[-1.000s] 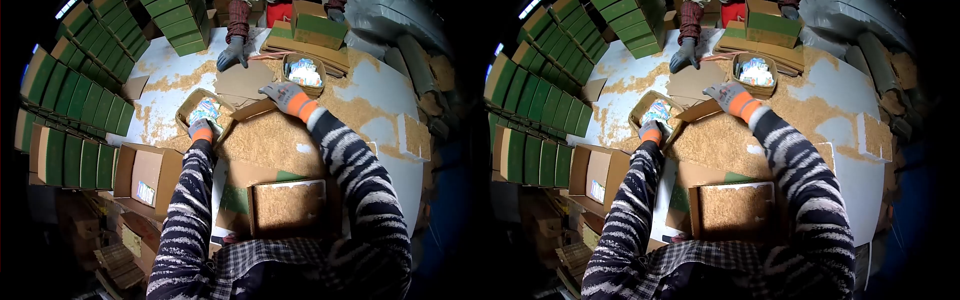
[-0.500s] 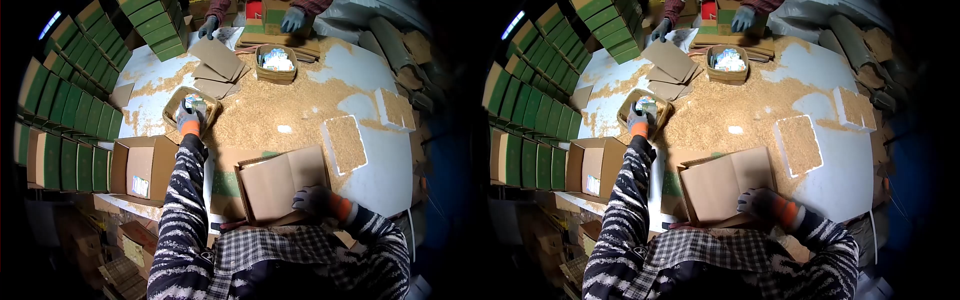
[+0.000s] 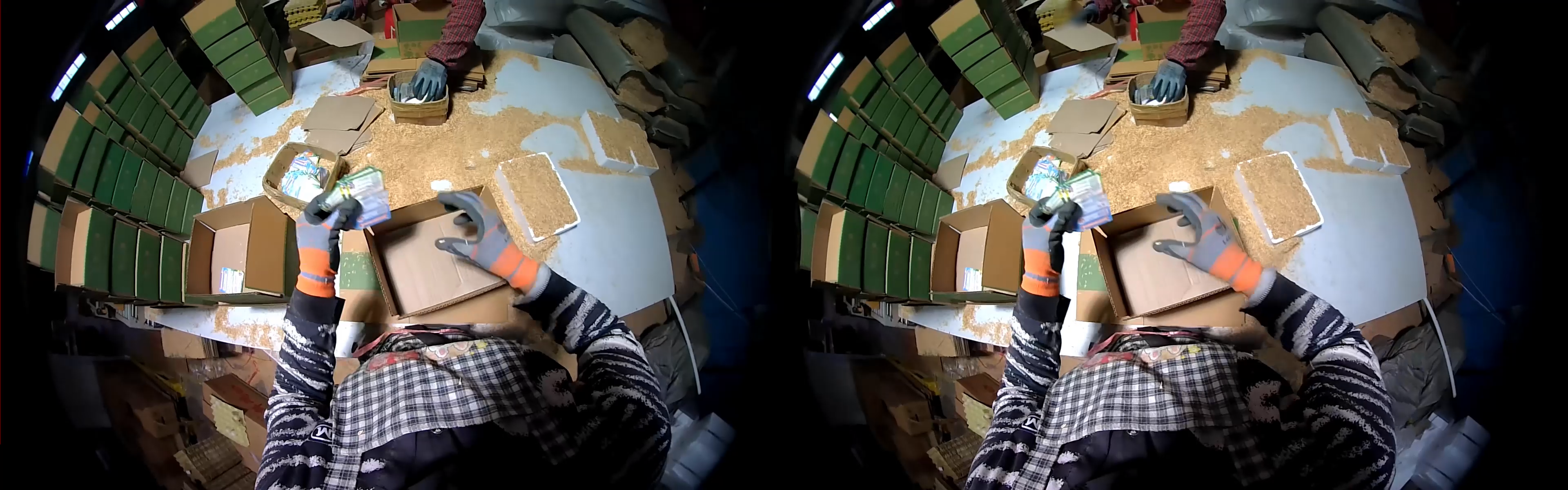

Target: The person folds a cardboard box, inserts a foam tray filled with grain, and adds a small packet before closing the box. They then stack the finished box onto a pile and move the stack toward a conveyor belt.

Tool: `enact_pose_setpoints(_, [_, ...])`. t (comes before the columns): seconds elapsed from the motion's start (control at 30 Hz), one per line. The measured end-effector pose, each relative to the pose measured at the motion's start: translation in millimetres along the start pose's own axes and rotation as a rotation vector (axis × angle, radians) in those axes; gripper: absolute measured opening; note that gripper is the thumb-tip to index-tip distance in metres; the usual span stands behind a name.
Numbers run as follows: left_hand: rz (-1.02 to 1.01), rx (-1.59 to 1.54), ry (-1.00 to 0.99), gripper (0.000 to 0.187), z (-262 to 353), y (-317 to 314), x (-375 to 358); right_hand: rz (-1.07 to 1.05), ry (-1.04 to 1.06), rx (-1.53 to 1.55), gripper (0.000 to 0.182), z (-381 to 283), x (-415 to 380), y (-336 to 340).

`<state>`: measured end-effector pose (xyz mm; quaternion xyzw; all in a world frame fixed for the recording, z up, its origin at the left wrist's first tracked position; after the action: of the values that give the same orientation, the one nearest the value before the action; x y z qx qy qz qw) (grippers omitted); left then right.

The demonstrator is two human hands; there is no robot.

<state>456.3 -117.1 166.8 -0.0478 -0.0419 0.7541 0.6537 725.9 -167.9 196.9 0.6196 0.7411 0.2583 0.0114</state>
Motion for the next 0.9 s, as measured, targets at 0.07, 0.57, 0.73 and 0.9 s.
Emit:
enact_pose_setpoints(0.07, [-0.163, 0.016, 0.036, 0.020, 0.1, -30.4, -23.1, 0.097, -0.076, 0.208, 0.068, 7.6, 13.4, -7.4])
enact_pose_setpoints(0.57, [0.208, 0.496, -0.388, 0.023, -3.7, 32.9, 55.7, -0.466, -0.370, -0.652, 0.059, 104.4, -26.1, -37.7])
enact_pose_setpoints(0.73, [0.292, 1.363, -0.232, 0.033, -69.8, 85.6, 169.2, -0.151, -0.179, -0.402, 0.069, 35.9, -19.3, -2.7])
enact_pose_setpoints(0.9, [0.065, 1.543, 0.013, 0.079, -122.7, 81.4, 180.4, 0.219, -0.171, -0.187, 0.072, 76.5, -28.0, 91.9])
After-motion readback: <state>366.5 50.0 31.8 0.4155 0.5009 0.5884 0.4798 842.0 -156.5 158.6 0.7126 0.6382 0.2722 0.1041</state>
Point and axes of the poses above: each hand's wrist, its own x-axis towards the middle knuckle, its own y-axis out of the back of the hand, z = x × y, the point moved 9 cm from there along x, towards the middle knuckle, and after that the axes turned 2 degrees about x, right-handed, at the moved point
